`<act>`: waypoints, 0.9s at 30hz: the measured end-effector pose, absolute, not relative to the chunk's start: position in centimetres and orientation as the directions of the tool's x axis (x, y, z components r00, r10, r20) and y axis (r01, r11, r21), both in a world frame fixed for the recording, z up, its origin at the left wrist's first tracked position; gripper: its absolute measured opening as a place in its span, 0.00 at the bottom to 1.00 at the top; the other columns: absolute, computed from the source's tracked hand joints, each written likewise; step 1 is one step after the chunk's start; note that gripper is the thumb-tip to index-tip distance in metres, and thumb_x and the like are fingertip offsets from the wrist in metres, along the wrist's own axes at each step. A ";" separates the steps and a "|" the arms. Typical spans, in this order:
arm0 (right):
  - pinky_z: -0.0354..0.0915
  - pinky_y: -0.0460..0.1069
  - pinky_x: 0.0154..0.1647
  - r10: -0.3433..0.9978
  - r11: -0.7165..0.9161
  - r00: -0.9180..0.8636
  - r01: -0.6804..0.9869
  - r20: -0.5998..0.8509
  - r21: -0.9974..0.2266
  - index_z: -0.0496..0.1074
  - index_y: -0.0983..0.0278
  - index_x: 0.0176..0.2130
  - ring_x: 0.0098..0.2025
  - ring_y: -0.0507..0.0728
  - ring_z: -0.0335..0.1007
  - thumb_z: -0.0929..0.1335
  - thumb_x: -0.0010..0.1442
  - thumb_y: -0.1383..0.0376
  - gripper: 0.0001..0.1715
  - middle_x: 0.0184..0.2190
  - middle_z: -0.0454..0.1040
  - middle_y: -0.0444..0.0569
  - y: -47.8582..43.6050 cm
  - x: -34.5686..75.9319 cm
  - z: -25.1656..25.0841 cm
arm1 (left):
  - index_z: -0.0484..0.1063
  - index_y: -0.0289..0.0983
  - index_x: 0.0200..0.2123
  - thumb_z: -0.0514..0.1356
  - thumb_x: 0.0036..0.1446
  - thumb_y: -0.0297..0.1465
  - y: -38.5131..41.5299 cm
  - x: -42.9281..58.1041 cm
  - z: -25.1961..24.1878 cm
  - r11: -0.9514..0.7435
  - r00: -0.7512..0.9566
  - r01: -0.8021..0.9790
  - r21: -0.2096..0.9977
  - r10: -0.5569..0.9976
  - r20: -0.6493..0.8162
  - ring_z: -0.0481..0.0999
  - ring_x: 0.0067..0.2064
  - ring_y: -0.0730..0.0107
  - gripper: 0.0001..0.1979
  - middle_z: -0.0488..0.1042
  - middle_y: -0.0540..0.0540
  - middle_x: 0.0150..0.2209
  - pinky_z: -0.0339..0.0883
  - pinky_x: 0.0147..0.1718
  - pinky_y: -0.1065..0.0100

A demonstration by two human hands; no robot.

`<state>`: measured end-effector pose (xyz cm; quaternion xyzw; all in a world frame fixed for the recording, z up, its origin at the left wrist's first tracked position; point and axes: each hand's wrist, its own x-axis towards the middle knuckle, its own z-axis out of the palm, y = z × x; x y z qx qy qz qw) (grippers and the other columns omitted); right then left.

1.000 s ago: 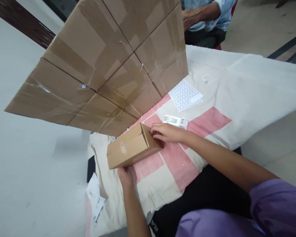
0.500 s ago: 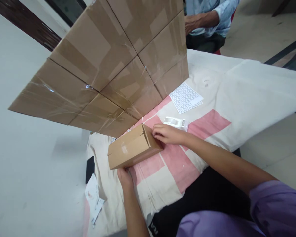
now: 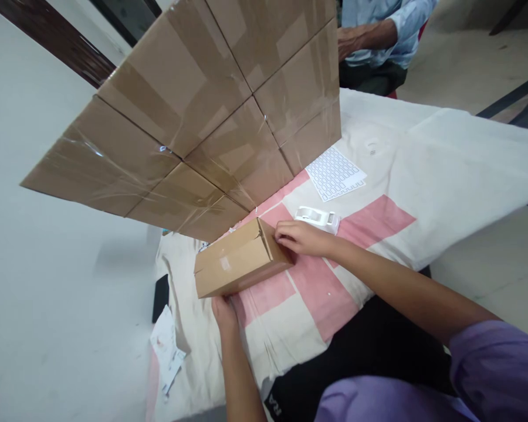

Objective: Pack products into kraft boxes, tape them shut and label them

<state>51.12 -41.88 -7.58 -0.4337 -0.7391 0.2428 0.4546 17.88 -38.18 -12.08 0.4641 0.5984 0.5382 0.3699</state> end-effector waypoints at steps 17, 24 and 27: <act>0.64 0.50 0.41 0.888 0.459 -0.157 0.382 0.433 -0.802 0.69 0.63 0.35 0.36 0.55 0.69 0.64 0.66 0.71 0.07 0.35 0.74 0.48 -41.8 50.5 -7.7 | 0.76 0.37 0.42 0.61 0.57 0.50 -37.8 17.7 -13.0 0.002 -0.295 0.166 0.986 0.954 0.048 0.75 0.51 0.57 0.22 0.78 0.43 0.43 0.71 0.52 0.60; 0.64 0.50 0.41 0.886 0.463 -0.181 0.393 0.427 -0.795 0.68 0.63 0.35 0.37 0.55 0.70 0.64 0.66 0.71 0.07 0.35 0.73 0.48 -42.5 50.4 -7.3 | 0.78 0.38 0.37 0.64 0.56 0.49 -38.1 17.4 -11.9 -0.007 -0.298 0.171 0.985 0.953 0.058 0.75 0.54 0.52 0.19 0.78 0.42 0.41 0.72 0.52 0.57; 0.65 0.50 0.41 0.888 0.459 -0.176 0.390 0.425 -0.799 0.68 0.63 0.35 0.38 0.55 0.71 0.64 0.66 0.72 0.07 0.36 0.74 0.48 -42.8 50.1 -7.2 | 0.76 0.39 0.31 0.67 0.53 0.46 -38.2 17.5 -11.2 -0.011 -0.312 0.163 0.987 0.948 0.062 0.75 0.52 0.50 0.16 0.77 0.42 0.36 0.73 0.50 0.57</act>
